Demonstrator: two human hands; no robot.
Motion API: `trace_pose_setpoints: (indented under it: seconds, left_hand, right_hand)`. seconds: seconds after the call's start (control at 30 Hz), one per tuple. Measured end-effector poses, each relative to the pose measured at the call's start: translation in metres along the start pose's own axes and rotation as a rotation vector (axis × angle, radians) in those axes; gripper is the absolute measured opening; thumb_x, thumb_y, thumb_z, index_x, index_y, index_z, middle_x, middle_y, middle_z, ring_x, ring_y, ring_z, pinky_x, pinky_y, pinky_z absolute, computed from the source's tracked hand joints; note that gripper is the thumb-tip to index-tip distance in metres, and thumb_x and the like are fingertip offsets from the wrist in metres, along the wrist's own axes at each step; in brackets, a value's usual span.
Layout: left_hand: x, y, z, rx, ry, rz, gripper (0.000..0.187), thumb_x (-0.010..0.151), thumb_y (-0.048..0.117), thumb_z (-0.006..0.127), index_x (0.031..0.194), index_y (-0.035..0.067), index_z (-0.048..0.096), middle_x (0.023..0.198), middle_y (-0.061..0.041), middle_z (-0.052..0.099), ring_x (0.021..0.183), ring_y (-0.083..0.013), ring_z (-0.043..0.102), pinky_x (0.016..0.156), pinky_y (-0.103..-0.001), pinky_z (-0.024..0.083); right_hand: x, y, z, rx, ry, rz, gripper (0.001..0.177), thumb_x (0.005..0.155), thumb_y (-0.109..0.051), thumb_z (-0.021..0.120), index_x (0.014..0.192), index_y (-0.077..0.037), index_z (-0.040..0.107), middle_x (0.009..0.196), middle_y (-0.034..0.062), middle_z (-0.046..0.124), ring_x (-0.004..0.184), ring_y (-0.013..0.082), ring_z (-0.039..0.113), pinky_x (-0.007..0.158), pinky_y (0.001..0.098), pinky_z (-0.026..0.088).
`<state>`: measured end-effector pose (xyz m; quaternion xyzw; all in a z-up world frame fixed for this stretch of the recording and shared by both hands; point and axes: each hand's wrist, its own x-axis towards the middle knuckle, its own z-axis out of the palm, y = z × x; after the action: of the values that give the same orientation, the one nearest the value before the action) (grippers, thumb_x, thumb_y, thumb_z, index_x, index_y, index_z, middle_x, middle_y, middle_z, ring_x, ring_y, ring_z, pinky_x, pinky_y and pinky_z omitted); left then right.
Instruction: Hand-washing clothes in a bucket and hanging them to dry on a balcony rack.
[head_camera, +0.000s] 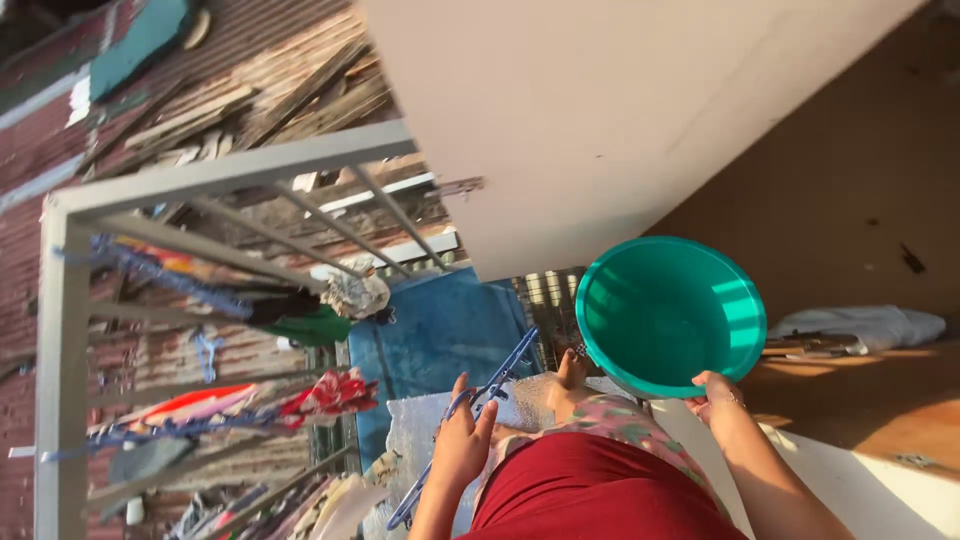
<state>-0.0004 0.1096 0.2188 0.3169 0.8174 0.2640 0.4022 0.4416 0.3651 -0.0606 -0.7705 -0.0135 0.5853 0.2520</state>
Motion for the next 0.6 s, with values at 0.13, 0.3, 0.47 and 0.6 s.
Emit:
trace_pose_setpoints:
  seconds: [0.13,0.3,0.47,0.6]
  left_hand:
    - [0.039,0.049,0.020,0.121,-0.128,0.117,0.072,0.098,0.049,0.053,0.155,0.011,0.031,0.142,-0.016,0.060,0.131,-0.0389,0.057,0.107,-0.047,0.043]
    - [0.090,0.129,0.049,0.280,-0.247,0.235,0.072,0.097,0.049,0.052,0.155,0.013,0.031,0.142,-0.013,0.060,0.131,-0.0370,0.055,0.108,-0.049,0.040]
    - [0.124,0.206,0.091,0.375,-0.284,0.375,0.076,0.096,0.048,0.055,0.155,0.009,0.030,0.144,-0.014,0.057,0.134,-0.0372,0.050,0.108,-0.052,0.037]
    - [0.145,0.258,0.130,0.386,-0.358,0.443,0.081,0.096,0.048,0.056,0.155,0.004,0.025,0.146,-0.019,0.054,0.136,-0.0386,0.048,0.109,-0.051,0.038]
  right_hand:
    - [0.043,-0.004,-0.040,0.179,0.017,-0.057,0.031,0.089,-0.001,0.060,0.118,0.000,0.049,0.103,0.0182,0.056,0.080,0.0291,0.061,0.077,0.0468,0.056]
    - [0.058,-0.043,-0.060,0.479,0.084,0.067,0.029,0.086,0.000,0.060,0.113,-0.007,0.051,0.101,0.0132,0.057,0.080,0.0239,0.058,0.080,0.0477,0.060]
    - [0.060,-0.081,-0.065,0.555,0.069,-0.036,0.017,0.084,-0.006,0.060,0.099,-0.012,0.054,0.096,0.0082,0.057,0.077,0.0223,0.057,0.076,0.0462,0.057]
    - [0.075,-0.103,-0.065,0.723,0.151,-0.021,0.014,0.084,-0.006,0.061,0.096,-0.012,0.057,0.087,0.0069,0.056,0.072,0.0212,0.056,0.077,0.0443,0.056]
